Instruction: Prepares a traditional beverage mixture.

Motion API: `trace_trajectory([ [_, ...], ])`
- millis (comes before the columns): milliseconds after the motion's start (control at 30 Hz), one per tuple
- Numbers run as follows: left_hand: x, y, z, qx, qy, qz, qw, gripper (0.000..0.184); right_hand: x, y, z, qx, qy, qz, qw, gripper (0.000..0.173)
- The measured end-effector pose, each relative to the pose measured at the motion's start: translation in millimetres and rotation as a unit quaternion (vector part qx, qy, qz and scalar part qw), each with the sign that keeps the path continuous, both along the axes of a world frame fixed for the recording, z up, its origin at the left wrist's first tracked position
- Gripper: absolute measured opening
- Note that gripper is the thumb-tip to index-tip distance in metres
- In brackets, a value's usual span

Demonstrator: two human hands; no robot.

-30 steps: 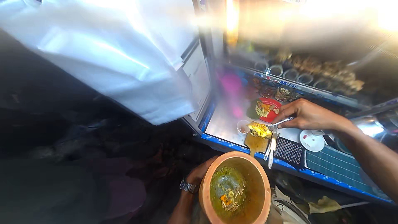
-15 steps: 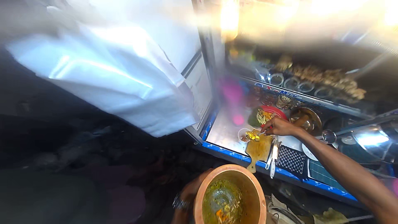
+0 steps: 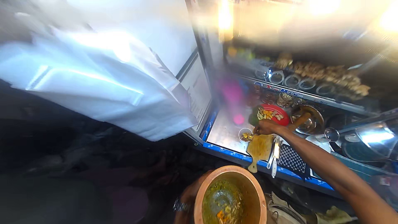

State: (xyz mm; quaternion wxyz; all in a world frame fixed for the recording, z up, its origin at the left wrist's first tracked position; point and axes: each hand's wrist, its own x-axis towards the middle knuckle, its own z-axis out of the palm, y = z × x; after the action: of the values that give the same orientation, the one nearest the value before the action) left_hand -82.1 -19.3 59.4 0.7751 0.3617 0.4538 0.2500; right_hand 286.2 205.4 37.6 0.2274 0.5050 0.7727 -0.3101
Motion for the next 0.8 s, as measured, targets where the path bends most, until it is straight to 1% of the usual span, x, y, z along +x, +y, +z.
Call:
trace_trajectory([
  [67,10,0,26,-0.023,0.053,0.017,0.998,0.039,-10,0,2,0.009,-0.039,0.023,0.999,0.023],
  [167,2,3,6,0.026,-0.01,-0.015,1.0,0.042,-22,1,4,0.02,-0.079,0.042,0.996,0.024],
  [300,3,5,4,0.034,-0.041,-0.021,0.998,0.042,-40,-6,16,0.036,-0.13,0.035,0.99,0.021],
  [367,8,5,20,0.011,-0.028,-0.006,1.0,0.041,-50,-10,23,0.044,-0.147,0.03,0.988,0.018],
  [433,22,2,60,-0.041,0.021,0.047,0.998,0.036,-57,-14,29,0.053,-0.15,0.031,0.987,0.016],
  [467,21,3,59,-0.042,0.012,0.044,0.998,0.036,-59,-16,32,0.063,-0.147,0.031,0.987,0.017],
  [533,7,7,16,0.001,-0.06,-0.017,0.998,0.041,-63,-17,36,0.08,-0.147,0.036,0.985,0.02],
  [567,4,7,3,0.017,-0.082,-0.033,0.996,0.041,-65,-17,37,0.086,-0.151,0.041,0.984,0.021],
  [600,3,7,-2,0.018,-0.089,-0.032,0.995,0.042,-66,-17,37,0.092,-0.155,0.045,0.983,0.021],
  [667,4,6,-2,0.012,-0.085,-0.022,0.996,0.041,-69,-17,36,0.108,-0.155,0.045,0.981,0.022],
  [800,5,5,5,0.017,-0.048,-0.022,0.998,0.039,-67,-27,12,0.2,-0.096,0.049,0.974,0.015],
])
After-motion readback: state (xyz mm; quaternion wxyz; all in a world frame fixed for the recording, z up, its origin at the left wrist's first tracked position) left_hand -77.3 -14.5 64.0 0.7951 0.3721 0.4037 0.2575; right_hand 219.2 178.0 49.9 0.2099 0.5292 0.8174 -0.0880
